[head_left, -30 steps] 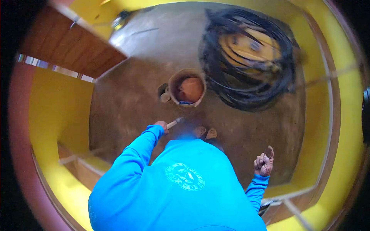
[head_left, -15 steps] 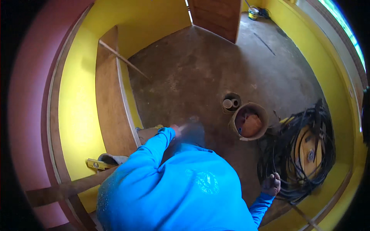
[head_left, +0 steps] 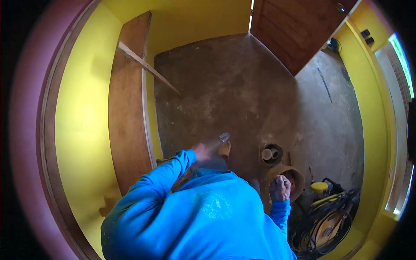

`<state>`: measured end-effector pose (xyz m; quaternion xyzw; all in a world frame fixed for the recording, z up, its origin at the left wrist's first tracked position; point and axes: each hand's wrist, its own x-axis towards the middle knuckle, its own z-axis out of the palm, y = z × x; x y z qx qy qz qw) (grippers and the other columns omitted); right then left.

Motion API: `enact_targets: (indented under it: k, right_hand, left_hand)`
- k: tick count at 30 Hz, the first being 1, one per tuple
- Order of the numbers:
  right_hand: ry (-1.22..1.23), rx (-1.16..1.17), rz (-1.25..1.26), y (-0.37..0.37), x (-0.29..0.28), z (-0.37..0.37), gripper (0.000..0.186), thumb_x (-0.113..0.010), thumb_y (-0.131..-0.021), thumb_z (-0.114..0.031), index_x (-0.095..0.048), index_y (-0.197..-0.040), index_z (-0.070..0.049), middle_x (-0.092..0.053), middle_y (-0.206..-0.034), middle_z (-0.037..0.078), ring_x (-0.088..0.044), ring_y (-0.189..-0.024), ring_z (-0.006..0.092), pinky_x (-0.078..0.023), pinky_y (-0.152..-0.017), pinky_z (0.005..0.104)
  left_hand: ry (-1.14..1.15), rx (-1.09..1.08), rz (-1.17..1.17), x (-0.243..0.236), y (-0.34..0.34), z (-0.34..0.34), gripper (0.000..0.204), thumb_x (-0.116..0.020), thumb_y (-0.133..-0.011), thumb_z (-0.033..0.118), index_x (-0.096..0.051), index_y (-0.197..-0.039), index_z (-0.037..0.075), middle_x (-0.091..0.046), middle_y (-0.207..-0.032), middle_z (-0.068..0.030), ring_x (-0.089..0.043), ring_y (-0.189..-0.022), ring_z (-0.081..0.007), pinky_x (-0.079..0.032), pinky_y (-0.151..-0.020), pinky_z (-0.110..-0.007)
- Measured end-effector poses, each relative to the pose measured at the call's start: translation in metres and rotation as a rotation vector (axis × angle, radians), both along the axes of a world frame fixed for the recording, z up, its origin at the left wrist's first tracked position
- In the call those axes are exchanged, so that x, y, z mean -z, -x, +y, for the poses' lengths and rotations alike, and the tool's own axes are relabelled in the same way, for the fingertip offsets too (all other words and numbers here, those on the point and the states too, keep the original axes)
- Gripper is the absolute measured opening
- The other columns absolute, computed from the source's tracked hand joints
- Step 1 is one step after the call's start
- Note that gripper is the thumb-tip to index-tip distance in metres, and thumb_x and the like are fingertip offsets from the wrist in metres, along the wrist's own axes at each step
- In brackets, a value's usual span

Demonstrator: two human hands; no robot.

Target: The person places a wooden board onto a wooden frame, takes nails from a tray, and hammers nails into the board using a hammer.

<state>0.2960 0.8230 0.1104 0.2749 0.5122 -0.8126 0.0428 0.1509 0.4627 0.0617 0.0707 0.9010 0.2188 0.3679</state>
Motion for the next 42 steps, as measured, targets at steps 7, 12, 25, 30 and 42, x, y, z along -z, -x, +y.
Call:
enact_targets:
  k: [7,12,25,30,42]
  right_hand:
    - [-0.116,-0.653,-0.088,0.162,0.004,-0.048,0.026,-0.051,-0.090,-0.023,-0.061,-0.080,-0.002,-0.057,-0.068,-0.001,-0.049,-0.063,0.0079,-0.039,-0.055,0.0222]
    - [-0.603,-1.192,0.290,0.292,0.008,-0.063,0.024,-0.052,-0.087,-0.023,-0.062,-0.083,-0.001,-0.060,-0.073,0.007,-0.053,-0.066,0.0132,-0.045,-0.062,0.0283]
    - [-0.509,-1.267,0.652,0.814,0.077,-0.266,0.024,-0.054,-0.085,-0.021,-0.060,-0.099,-0.003,-0.059,-0.097,0.009,-0.056,-0.088,0.0172,-0.048,-0.071,0.0297]
    - [-0.628,-1.528,0.857,0.814,0.039,-0.481,0.034,-0.055,-0.086,-0.030,-0.060,-0.108,-0.005,-0.062,-0.098,0.011,-0.058,-0.093,0.0202,-0.048,-0.079,0.0318]
    - [-0.222,-1.815,0.782,0.781,0.189,-0.744,0.039,-0.049,-0.089,-0.038,-0.056,-0.112,-0.007,-0.059,-0.105,0.011,-0.057,-0.096,0.0225,-0.049,-0.079,0.0376]
  left_hand:
    - [-0.100,-0.305,0.074,-0.096,0.128,-0.038,0.044,-0.071,-0.066,0.038,-0.055,-0.078,-0.001,-0.057,-0.070,-0.0147,-0.053,-0.058,-0.0239,-0.044,-0.056,-0.037]
    - [-0.417,-0.656,0.316,-0.085,0.129,-0.044,0.045,-0.068,-0.070,0.044,-0.057,-0.076,0.000,-0.053,-0.058,-0.0131,-0.051,-0.054,-0.0217,-0.043,-0.053,-0.037]
    - [-0.161,-1.457,0.283,-0.083,0.218,-0.034,0.036,-0.063,-0.076,0.027,-0.054,-0.101,0.002,-0.054,-0.068,-0.0121,-0.056,-0.066,-0.0216,-0.044,-0.052,-0.040]
    - [-0.350,-1.883,0.389,-0.109,0.290,-0.061,0.034,-0.064,-0.075,0.025,-0.053,-0.098,0.003,-0.049,-0.064,-0.0066,-0.053,-0.062,-0.0167,-0.042,-0.050,-0.039]
    - [0.348,-1.797,0.595,-0.133,0.405,-0.139,0.038,-0.062,-0.078,0.032,-0.050,-0.092,-0.001,-0.056,-0.073,-0.0239,-0.057,-0.068,-0.0426,-0.042,-0.057,-0.048]
